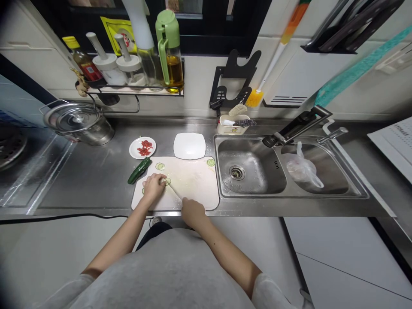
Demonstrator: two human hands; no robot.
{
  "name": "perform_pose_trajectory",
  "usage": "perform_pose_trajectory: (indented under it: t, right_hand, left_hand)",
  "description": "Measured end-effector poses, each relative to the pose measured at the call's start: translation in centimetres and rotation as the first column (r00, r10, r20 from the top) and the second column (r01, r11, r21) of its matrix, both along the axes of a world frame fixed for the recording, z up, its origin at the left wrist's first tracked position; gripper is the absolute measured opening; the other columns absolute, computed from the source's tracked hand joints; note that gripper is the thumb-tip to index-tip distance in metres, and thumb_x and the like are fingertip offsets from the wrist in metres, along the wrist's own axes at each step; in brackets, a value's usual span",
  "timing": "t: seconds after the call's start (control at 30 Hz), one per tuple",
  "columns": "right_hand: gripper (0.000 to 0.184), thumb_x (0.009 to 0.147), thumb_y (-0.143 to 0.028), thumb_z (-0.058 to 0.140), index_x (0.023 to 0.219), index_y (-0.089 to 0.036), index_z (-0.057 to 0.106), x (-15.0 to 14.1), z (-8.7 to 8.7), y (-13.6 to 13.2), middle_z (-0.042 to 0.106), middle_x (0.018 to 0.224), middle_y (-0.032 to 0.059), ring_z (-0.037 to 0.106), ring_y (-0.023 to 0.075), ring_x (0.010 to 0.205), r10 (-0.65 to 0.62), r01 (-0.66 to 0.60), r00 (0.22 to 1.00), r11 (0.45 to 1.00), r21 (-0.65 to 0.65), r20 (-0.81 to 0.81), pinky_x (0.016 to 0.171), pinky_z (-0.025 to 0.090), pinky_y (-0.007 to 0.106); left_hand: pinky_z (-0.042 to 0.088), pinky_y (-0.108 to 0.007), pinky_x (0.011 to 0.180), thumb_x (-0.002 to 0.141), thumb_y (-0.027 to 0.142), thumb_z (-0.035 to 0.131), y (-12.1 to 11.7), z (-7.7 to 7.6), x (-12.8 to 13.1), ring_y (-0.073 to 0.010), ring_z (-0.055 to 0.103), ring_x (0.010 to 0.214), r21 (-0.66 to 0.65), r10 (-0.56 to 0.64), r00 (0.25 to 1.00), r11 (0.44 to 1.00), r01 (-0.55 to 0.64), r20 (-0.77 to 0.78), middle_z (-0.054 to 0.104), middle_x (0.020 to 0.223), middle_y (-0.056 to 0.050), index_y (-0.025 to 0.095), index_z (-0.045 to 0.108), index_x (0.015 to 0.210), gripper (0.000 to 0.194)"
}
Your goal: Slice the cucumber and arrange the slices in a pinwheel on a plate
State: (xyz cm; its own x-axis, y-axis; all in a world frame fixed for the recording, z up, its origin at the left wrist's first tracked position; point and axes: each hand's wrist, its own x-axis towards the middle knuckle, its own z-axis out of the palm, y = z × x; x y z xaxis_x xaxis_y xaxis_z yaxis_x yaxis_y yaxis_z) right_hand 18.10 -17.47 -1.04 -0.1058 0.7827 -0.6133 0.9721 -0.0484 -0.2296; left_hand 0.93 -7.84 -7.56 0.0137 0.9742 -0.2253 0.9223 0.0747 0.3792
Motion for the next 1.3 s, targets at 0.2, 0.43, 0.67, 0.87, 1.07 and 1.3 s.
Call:
perform_pose_trajectory:
  t: [0.2, 0.43, 0.67, 0.87, 1.07, 1.3]
  right_hand:
    - [0.028, 0.090, -0.018, 0.036, 0.111, -0.016, 0.055, -0.1, 0.0, 0.3, 0.068, 0.100, 0.0145, 0.065, 0.0246, 0.093, -0.008, 0.008, 1.000, 1.000, -0.029, 0.001, 0.069, 0.043, 0.031]
    - [0.028, 0.090, -0.019, 0.037, 0.111, -0.015, 0.056, -0.2, -0.4, 0.2, 0.067, 0.099, 0.0145, 0.065, 0.0240, 0.092, -0.020, 0.020, 1.000, 1.000, 0.001, -0.006, 0.070, 0.043, 0.031]
    - [0.027, 0.090, -0.019, 0.037, 0.110, -0.016, 0.056, 0.1, -0.8, 0.1, 0.067, 0.100, 0.0135, 0.064, 0.0239, 0.093, -0.017, 0.018, 1.000, 1.000, 0.022, -0.020, 0.070, 0.041, 0.030]
    - [0.025, 0.095, -0.030, 0.036, 0.105, -0.018, 0.057, 2.3, -0.8, -0.7, 0.067, 0.095, 0.0101, 0.062, 0.0209, 0.087, -0.037, 0.043, 0.998, 0.994, 0.097, -0.056, 0.064, 0.034, 0.027]
    - [0.025, 0.097, -0.033, 0.035, 0.101, -0.019, 0.056, 4.8, -1.0, -1.6, 0.066, 0.091, 0.0074, 0.060, 0.0176, 0.081, -0.145, 0.155, 0.987, 0.977, 0.147, -0.073, 0.060, 0.027, 0.025]
    - [0.025, 0.097, -0.032, 0.036, 0.099, -0.019, 0.057, 5.5, -1.7, -1.8, 0.066, 0.087, 0.0065, 0.059, 0.0169, 0.079, -0.164, 0.179, 0.982, 0.969, 0.172, -0.094, 0.060, 0.025, 0.024]
  left_hand:
    - [0.035, -0.042, 0.090, 0.085, 0.029, 0.053, 0.0, 0.3, 0.1, -0.0269, 0.050, 0.112, -0.016, 0.002, 1.000, 1.000, -0.002, -0.006, 0.060, 0.115, -0.005, 0.031, 0.064, 0.108, 0.026]
    - [0.034, -0.042, 0.091, 0.084, 0.028, 0.053, 0.0, 0.2, 0.1, -0.0273, 0.049, 0.112, -0.017, 0.009, 1.000, 1.000, -0.009, -0.002, 0.060, 0.115, -0.006, 0.031, 0.064, 0.108, 0.026]
    - [0.034, -0.043, 0.091, 0.084, 0.027, 0.054, 0.1, 0.1, 0.1, -0.0272, 0.050, 0.112, -0.011, 0.010, 1.000, 1.000, -0.011, -0.009, 0.061, 0.115, -0.005, 0.032, 0.064, 0.107, 0.026]
    - [0.034, -0.043, 0.089, 0.084, 0.030, 0.053, -0.1, 0.3, 0.2, -0.0279, 0.051, 0.110, 0.005, 0.012, 1.000, 1.000, -0.012, -0.022, 0.062, 0.113, -0.007, 0.028, 0.061, 0.111, 0.028]
    - [0.033, -0.043, 0.088, 0.084, 0.031, 0.051, -0.4, 0.4, 0.8, -0.0287, 0.050, 0.109, 0.043, 0.029, 0.998, 0.999, -0.027, -0.048, 0.062, 0.111, -0.008, 0.026, 0.063, 0.102, 0.022]
    - [0.032, -0.040, 0.085, 0.085, 0.023, 0.048, -0.3, 0.6, 1.4, -0.0249, 0.055, 0.102, 0.007, 0.015, 0.999, 1.000, -0.015, -0.029, 0.066, 0.103, -0.006, 0.024, 0.061, 0.094, 0.017]
